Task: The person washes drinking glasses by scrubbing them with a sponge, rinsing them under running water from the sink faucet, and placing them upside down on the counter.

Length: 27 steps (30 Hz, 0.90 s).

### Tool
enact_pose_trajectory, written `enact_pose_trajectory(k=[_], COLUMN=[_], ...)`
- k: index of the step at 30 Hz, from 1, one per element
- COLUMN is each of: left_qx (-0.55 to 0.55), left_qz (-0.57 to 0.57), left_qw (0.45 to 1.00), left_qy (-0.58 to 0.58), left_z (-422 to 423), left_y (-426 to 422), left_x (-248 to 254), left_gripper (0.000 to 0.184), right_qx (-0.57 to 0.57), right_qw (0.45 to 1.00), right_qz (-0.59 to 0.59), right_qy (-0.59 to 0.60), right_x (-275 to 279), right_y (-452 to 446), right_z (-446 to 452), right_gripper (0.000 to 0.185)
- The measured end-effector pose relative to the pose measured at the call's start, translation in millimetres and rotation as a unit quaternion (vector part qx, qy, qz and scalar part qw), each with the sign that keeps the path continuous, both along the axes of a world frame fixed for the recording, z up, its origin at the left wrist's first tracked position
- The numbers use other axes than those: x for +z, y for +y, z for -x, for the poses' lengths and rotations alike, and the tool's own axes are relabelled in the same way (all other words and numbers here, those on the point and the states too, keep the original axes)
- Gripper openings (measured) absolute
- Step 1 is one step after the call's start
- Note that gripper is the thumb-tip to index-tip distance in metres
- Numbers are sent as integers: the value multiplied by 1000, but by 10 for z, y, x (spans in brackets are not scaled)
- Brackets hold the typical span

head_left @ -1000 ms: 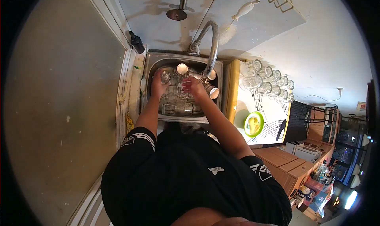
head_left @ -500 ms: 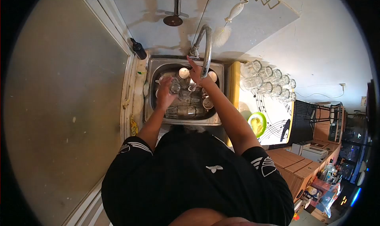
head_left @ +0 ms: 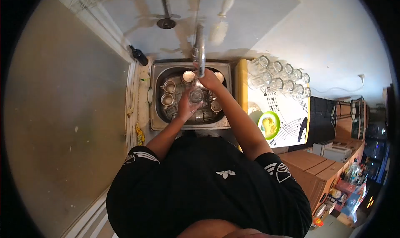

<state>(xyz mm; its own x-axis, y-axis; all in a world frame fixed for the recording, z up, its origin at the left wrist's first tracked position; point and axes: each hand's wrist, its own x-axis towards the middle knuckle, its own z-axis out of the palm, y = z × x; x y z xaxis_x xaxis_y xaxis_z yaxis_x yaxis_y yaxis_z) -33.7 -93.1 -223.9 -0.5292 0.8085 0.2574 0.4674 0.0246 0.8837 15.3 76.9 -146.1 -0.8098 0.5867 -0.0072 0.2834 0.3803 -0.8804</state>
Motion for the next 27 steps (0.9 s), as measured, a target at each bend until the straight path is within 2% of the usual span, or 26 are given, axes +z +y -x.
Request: enact_pose_trajectory(k=[1,2,4,5,6,7,8,9,10,12,14,15,16,18,19,20,21,22,23,24,27], left_qx=[13,-8,43,17,37,61,43,131,222,227,260,172,169,184,175,177,121,67,66,48,68], left_qz=[52,51,61,65,65,70,80,108,134,152,168,168,170,165,152,151,140,126,131,123,109], left_qw=[997,997,977,978,935,869,871,817,750,750,644,656,659,600,571,571,569,566,544,559,574], left_qy=[-53,-51,-198,-197,-347,-487,-483,-551,-609,-603,-699,-715,-713,-761,-788,-788,-801,-812,-826,-818,-808], left_z=[-39,-68,-83,-82,-70,-81,-111,-142,-198,-367,-573,-631,-723,-965,-1042,-1111,-1173,-1208,-1222,-1258,-1313], left_y=[-10,-6,33,34,46,81,132,188,229,315,388,377,419,592,670,715,746,755,782,791,801], left_x=[-16,-76,-264,-291,-195,-143,-120,-110,-106,22,436,520,590,710,682,690,707,720,702,735,812], left_gripper=[58,58,48,48,42,36,36,30,25,30,41,54,54,53,55,55,56,57,57,58,57], right_qx=[14,12,-15,-38,-62,-79,-93,-139,-154,-226,-293,-309,-316,-330,-331,-333,-330,-319,-318,-316,-286], right_qw=[997,999,996,996,995,992,989,982,980,972,941,920,898,855,855,852,850,855,855,855,855], right_qz=[-10,9,58,61,62,88,114,108,110,24,-97,-157,-186,-191,-191,-167,-144,-145,-150,-156,-152], right_qy=[-73,-43,-59,-58,-57,-37,-16,-61,-58,-58,-136,-183,-243,-351,-350,-367,-384,-382,-382,-381,-405], right_x=[19,15,309,348,402,464,500,494,510,549,497,534,582,496,428,352,271,182,104,85,45], right_y=[49,27,-119,-173,-233,-293,-358,-410,-467,-549,-570,-582,-581,-534,-518,-507,-484,-462,-421,-385,-314], right_z=[-92,-242,-663,-881,-1105,-1335,-1549,-1766,-1980,-2392,-2782,-2941,-3071,-3250,-3301,-3332,-3357,-3375,-3387,-3388,-3414], right_gripper=[44,37,32,29,29,30,30,29,29,27,28,30,35,47,47,55,63,63,67,71,68])
